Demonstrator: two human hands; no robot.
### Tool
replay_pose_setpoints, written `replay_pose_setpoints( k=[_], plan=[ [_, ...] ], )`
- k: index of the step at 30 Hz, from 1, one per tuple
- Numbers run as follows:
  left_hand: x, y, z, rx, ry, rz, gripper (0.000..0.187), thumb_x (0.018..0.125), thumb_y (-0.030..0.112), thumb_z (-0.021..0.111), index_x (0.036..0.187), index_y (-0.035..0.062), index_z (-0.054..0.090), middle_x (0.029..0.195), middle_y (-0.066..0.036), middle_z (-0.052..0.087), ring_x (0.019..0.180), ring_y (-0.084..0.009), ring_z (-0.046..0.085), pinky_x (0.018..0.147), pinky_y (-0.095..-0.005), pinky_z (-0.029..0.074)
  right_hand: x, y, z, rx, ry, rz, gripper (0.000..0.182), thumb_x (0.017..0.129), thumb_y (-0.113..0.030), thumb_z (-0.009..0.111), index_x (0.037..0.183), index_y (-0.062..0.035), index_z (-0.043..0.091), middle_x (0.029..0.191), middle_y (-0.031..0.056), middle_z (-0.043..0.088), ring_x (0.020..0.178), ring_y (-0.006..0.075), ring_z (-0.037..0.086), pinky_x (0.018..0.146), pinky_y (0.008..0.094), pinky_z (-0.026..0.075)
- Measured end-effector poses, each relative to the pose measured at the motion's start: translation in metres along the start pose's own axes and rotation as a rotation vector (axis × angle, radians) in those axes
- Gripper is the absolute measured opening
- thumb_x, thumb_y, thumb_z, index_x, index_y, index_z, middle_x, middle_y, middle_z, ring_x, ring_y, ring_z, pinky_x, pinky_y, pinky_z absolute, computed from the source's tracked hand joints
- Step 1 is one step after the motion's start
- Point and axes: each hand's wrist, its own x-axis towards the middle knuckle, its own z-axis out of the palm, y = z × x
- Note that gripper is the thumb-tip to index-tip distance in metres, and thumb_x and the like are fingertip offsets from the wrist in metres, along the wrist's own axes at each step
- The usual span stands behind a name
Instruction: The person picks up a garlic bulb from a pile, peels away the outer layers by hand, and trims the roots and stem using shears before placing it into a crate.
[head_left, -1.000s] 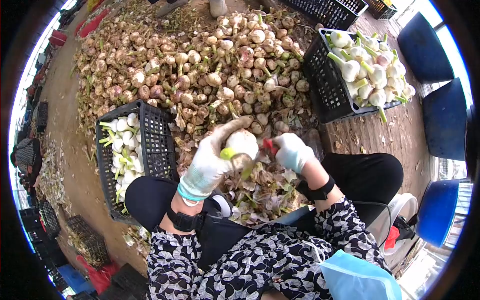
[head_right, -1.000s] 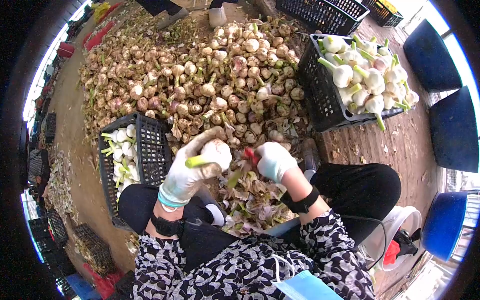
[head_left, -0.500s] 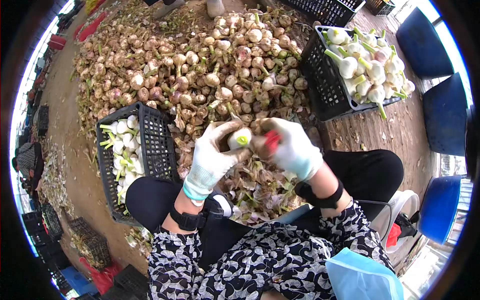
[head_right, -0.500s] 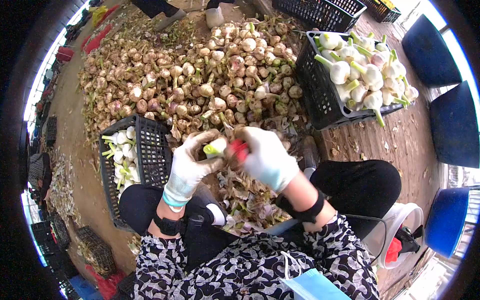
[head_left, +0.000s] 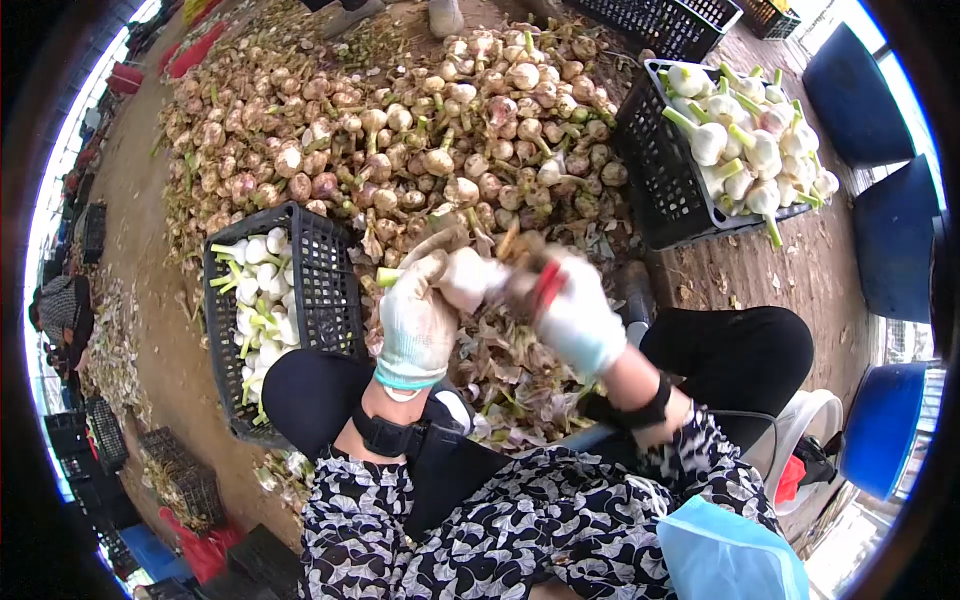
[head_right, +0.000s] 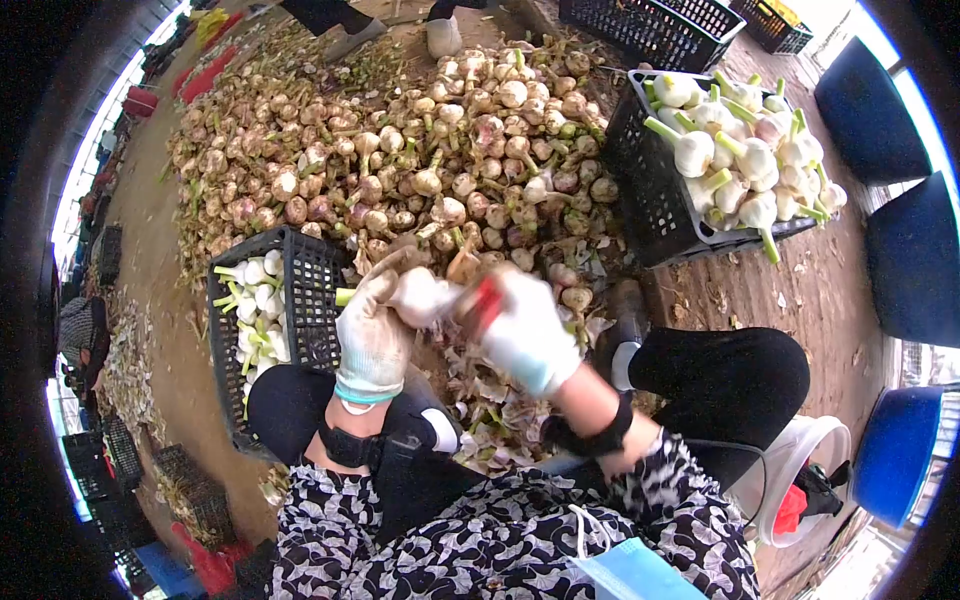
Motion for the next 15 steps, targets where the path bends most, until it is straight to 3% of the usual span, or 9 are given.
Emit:
replay_pose_setpoints(
  k=[2, 4, 5, 6, 8, 11, 12, 13, 15],
  plan=[
    [0.0, 0.005, -0.008, -0.232, -0.11, -0.063, 0.033, 0.086, 0.015, 0.05, 0.111, -0.0053, 0.057, 0.101, -0.016, 0.064, 0.088, -0.0259, 0.064, 0.077, -0.0366, 0.054, 0.016, 0.039, -0.014, -0.053, 0.267, 0.278, 0.011, 0.076, -0.009, 0.053, 0.078, -0.0002, 0.059, 0.071, 0.0177, 0.06, 0.063, 0.0297, 0.06, 0.059, 0.0356, 0.048],
    [0.004, 0.013, -0.005, -0.239, -0.099, -0.032, 0.033, 0.084, 0.015, 0.051, 0.109, -0.005, 0.058, 0.099, -0.016, 0.065, 0.085, -0.0268, 0.065, 0.074, -0.0367, 0.055, 0.016, 0.054, -0.033, -0.411, -0.101, 0.458, 0.014, 0.076, -0.006, 0.049, 0.08, 0.0004, 0.061, 0.072, 0.0182, 0.062, 0.064, 0.0266, 0.062, 0.06, 0.033, 0.049],
    [0.001, 0.015, -0.004, -0.248, -0.07, -0.021, 0.033, 0.083, 0.015, 0.051, 0.108, -0.0047, 0.059, 0.097, -0.016, 0.066, 0.082, -0.0277, 0.066, 0.071, -0.0369, 0.056, 0.019, 0.062, -0.018, -0.183, -0.102, 0.177, 0.024, 0.076, -0.003, 0.045, 0.093, 0.001, 0.06, 0.08, 0.0157, 0.065, 0.071, 0.022, 0.063, 0.064, 0.03, 0.049],
    [0.002, 0.015, 0.001, -0.232, 0.044, -0.048, 0.029, 0.084, 0.016, 0.051, 0.103, -0.0022, 0.061, 0.091, -0.013, 0.067, 0.082, -0.0243, 0.066, 0.069, -0.0354, 0.056, 0.007, 0.066, -0.02, 0.255, -0.179, 0.291, 0.031, 0.078, -0.006, 0.05, 0.108, 0.0024, 0.056, 0.088, 0.0113, 0.066, 0.077, 0.0187, 0.062, 0.068, 0.0285, 0.048],
    [0.005, 0.018, -0.005, -0.346, 0.137, -0.251, 0.026, 0.085, 0.02, 0.049, 0.097, 0.0014, 0.062, 0.084, -0.01, 0.066, 0.077, -0.0208, 0.066, 0.066, -0.0336, 0.056, 0.011, 0.003, -0.005, 0.507, -0.101, 0.025, 0.035, 0.08, -0.014, 0.062, 0.11, 0.0008, 0.055, 0.089, 0.0098, 0.063, 0.079, 0.0189, 0.059, 0.072, 0.0289, 0.047],
    [0.01, 0.008, -0.004, -0.253, 0.233, -0.219, 0.029, 0.086, 0.028, 0.046, 0.094, 0.0051, 0.061, 0.079, -0.009, 0.066, 0.067, -0.0208, 0.065, 0.057, -0.0333, 0.055, 0.015, -0.015, 0.021, 0.125, -0.052, -0.057, 0.025, 0.074, -0.008, 0.061, 0.097, 0.0, 0.057, 0.085, 0.0185, 0.06, 0.081, 0.0334, 0.058, 0.071, 0.037, 0.046],
    [0.011, 0.01, -0.007, -0.121, 0.345, -0.127, 0.029, 0.084, 0.027, 0.047, 0.095, 0.0048, 0.061, 0.08, -0.009, 0.066, 0.067, -0.0226, 0.064, 0.055, -0.0338, 0.055, 0.017, 0.004, 0.028, 0.023, 0.011, -0.155, 0.023, 0.071, -0.007, 0.059, 0.092, 0.0003, 0.057, 0.084, 0.0218, 0.058, 0.082, 0.0385, 0.057, 0.071, 0.0404, 0.046],
    [0.01, 0.022, -0.016, -0.101, 0.238, -0.034, 0.029, 0.082, 0.025, 0.047, 0.096, 0.0041, 0.061, 0.083, -0.009, 0.066, 0.07, -0.0235, 0.064, 0.056, -0.0342, 0.055, 0.017, 0.032, 0.031, -0.232, -0.018, -0.143, 0.023, 0.069, 0.0, 0.052, 0.092, -0.0003, 0.057, 0.083, 0.0235, 0.059, 0.078, 0.0415, 0.057, 0.068, 0.0411, 0.046],
    [0.008, 0.065, -0.021, 0.096, 0.313, 0.452, 0.027, 0.083, 0.023, 0.049, 0.097, 0.0027, 0.061, 0.087, -0.011, 0.065, 0.073, -0.0248, 0.064, 0.054, -0.0339, 0.054, 0.008, 0.09, 0.033, -0.557, -0.439, 0.191, 0.018, 0.071, -0.01, 0.054, 0.086, -0.0009, 0.059, 0.085, 0.0254, 0.06, 0.085, 0.041, 0.058, 0.073, 0.0427, 0.047]
  ],
)
